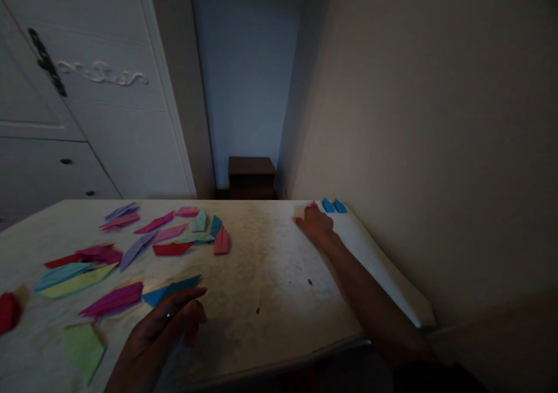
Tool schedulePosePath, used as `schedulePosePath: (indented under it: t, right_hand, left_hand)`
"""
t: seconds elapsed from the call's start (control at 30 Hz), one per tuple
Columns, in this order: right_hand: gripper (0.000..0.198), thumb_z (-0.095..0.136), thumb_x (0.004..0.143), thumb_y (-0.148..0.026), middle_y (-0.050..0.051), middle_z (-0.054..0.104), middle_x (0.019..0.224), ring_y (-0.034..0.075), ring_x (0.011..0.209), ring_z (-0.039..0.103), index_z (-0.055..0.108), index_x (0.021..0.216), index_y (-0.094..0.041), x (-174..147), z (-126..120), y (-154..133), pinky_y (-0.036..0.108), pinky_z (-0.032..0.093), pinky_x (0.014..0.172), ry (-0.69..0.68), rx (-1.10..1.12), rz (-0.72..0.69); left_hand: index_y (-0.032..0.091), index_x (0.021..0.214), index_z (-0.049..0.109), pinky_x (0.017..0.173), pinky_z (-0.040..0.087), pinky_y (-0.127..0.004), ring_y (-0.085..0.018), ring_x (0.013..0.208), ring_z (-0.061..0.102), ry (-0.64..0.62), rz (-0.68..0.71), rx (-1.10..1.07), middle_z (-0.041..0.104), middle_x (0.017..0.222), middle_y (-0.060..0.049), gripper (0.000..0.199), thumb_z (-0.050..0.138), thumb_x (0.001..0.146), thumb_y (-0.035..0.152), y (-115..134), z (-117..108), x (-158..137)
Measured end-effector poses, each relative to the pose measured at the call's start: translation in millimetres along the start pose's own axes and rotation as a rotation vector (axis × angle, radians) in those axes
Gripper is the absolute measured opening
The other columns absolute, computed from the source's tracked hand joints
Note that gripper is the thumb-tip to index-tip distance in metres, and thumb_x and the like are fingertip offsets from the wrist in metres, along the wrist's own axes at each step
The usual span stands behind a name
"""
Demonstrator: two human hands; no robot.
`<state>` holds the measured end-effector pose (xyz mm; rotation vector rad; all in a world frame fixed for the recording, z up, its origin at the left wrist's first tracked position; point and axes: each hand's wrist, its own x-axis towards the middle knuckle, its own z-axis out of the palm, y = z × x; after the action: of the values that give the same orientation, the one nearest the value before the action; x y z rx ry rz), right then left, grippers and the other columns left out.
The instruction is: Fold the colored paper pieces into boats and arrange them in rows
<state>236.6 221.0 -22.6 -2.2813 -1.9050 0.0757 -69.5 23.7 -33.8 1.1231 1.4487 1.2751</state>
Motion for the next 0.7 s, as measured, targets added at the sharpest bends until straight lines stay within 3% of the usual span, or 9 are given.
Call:
schedulePosePath:
  t: [0.2,0.43,0.7]
  right_hand:
    - [0.071,0.044,0.091,-0.057,0.028,0.049,0.135,0.037,0.113,0.058,0.048,0.134,-0.001,-0.3,5.9,-0.4,0.046,0.049,0.088,-0.058,-0.030,0.092]
    - [0.063,0.038,0.093,-0.055,0.025,0.044,0.140,0.035,0.114,0.058,0.053,0.131,-0.007,8.8,4.6,8.1,0.045,0.047,0.090,-0.068,-0.033,0.067]
    - [0.061,0.039,0.094,-0.053,0.022,0.045,0.140,0.032,0.116,0.057,0.048,0.136,-0.009,11.0,4.9,11.1,0.042,0.046,0.092,-0.045,-0.025,0.083]
  left_hand:
    - [0.021,0.094,0.071,0.059,0.049,-0.026,-0.016,0.057,0.057,-0.042,-0.001,0.052,0.063,0.063,0.000,0.049,0.069,0.068,0.062,-10.7,-6.6,5.9]
    - [0.023,0.095,0.070,0.059,0.048,-0.025,-0.016,0.058,0.057,-0.005,0.001,0.036,0.061,0.062,0.002,0.045,0.069,0.070,0.060,-7.3,-2.8,2.7]
    - [0.020,0.095,0.071,0.057,0.047,-0.026,-0.016,0.057,0.057,-0.074,-0.018,0.053,0.062,0.062,0.000,0.052,0.069,0.067,0.063,-20.4,-14.4,13.6]
